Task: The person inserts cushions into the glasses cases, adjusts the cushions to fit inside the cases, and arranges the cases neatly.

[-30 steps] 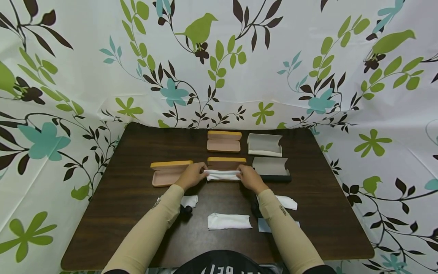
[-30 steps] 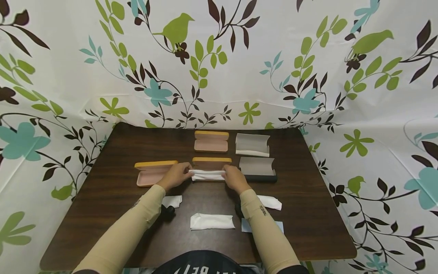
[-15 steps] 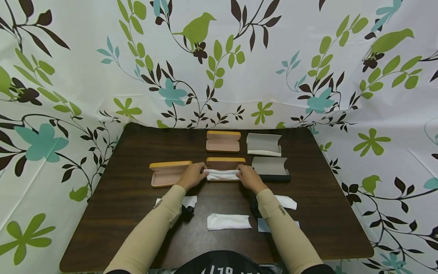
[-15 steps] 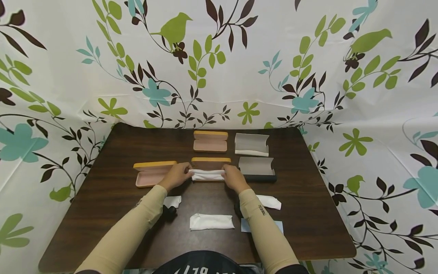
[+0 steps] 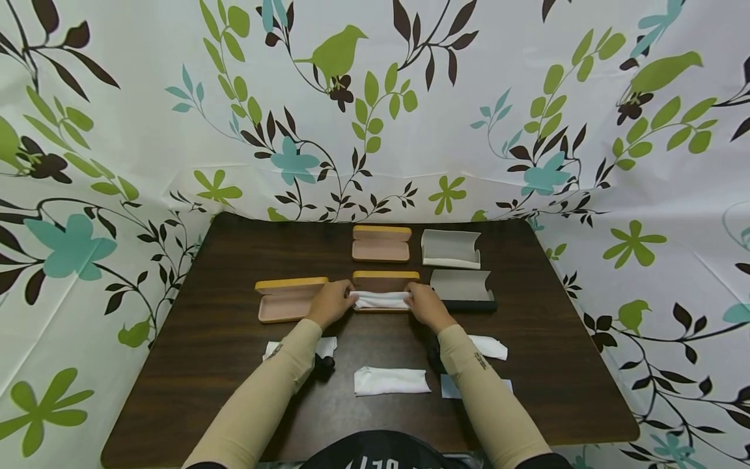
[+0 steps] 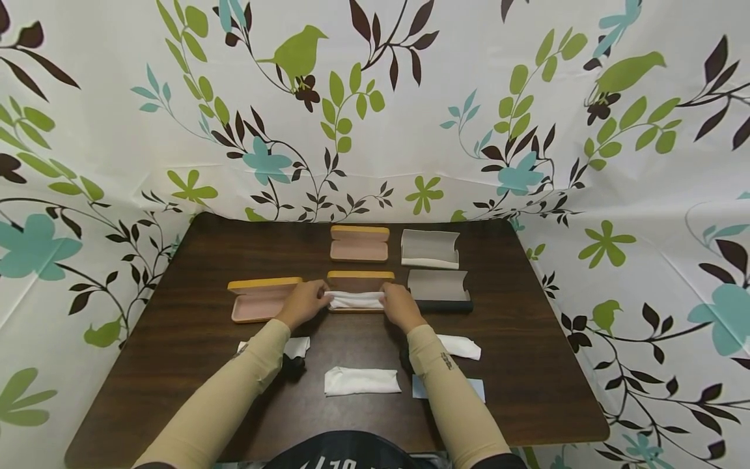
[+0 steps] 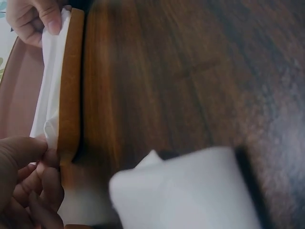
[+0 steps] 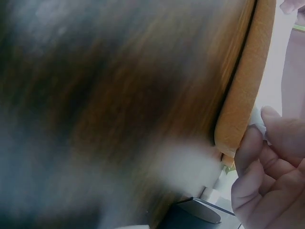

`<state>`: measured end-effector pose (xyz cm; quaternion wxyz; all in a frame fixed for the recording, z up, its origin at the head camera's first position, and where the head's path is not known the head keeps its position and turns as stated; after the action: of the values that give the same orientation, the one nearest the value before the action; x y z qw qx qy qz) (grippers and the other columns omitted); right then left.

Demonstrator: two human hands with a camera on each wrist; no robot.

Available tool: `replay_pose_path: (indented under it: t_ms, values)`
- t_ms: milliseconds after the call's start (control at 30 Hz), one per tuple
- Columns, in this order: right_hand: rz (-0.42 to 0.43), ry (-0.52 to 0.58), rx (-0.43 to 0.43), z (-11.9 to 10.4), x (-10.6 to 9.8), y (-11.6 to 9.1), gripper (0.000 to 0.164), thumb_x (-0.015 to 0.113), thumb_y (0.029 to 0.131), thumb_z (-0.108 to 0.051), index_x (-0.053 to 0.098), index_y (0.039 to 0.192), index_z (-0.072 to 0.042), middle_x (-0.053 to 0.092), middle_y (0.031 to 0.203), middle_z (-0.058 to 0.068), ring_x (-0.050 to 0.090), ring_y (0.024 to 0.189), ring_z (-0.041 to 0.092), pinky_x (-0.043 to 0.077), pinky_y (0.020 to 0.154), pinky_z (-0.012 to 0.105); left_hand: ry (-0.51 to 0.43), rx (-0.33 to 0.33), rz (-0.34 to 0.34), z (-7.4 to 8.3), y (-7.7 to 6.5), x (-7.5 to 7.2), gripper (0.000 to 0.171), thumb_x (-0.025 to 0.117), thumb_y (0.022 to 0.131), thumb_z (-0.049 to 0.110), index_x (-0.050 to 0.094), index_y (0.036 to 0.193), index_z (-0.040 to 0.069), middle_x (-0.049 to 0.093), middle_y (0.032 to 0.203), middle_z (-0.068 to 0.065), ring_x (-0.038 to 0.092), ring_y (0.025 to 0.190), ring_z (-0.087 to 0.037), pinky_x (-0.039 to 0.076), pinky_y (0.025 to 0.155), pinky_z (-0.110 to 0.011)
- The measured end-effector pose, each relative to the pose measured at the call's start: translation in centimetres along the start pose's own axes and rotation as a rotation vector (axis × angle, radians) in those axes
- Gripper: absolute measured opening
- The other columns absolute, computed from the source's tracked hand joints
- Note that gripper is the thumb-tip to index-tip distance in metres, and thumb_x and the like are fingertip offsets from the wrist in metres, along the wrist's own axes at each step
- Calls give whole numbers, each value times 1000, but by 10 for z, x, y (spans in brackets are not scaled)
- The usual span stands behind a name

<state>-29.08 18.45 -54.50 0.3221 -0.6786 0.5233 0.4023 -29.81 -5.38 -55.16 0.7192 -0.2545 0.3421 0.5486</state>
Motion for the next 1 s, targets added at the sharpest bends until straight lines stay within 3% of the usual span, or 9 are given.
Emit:
replay_pose_path:
  t_ms: [400,700,867,1000]
  values:
    - [27,-45,19,-3,-1,-2,15,62,93,-8,65,107,-2,66,102,13,63,97,29,51,84,42,118,-6,60,0,3,5,22,71,89,30,69,103,13,67,82,0,60,66,-13,49,57,-32]
    - [44,-50,44,-3,-2,-5,21,61,94,-5,66,113,1,66,109,15,62,104,31,50,89,43,45,-62,127,1,-3,6,32,74,86,33,66,106,11,68,75,1,61,62,-12,49,55,-32]
    - [67,-10,67,-5,-10,-8,16,57,95,-1,69,104,1,68,92,10,65,83,24,53,77,40,0,-87,140,6,-5,3,31,68,91,36,65,106,9,68,76,-1,61,61,-13,49,55,-31]
    - [92,30,80,-5,-17,-10,18,52,96,1,68,89,-2,62,72,5,55,65,17,47,66,35,14,-73,168,11,-6,-5,22,64,94,29,68,99,8,67,76,-3,58,60,-15,47,55,-33]
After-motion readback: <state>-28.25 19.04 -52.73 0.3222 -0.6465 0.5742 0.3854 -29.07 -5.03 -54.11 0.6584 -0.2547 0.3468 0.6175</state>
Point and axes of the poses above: each hand's wrist, its own y-axis towards the middle knuckle, its own x-axis out of the palm, z = x × y, the point moved 3 cm from there along y, towards the middle knuckle
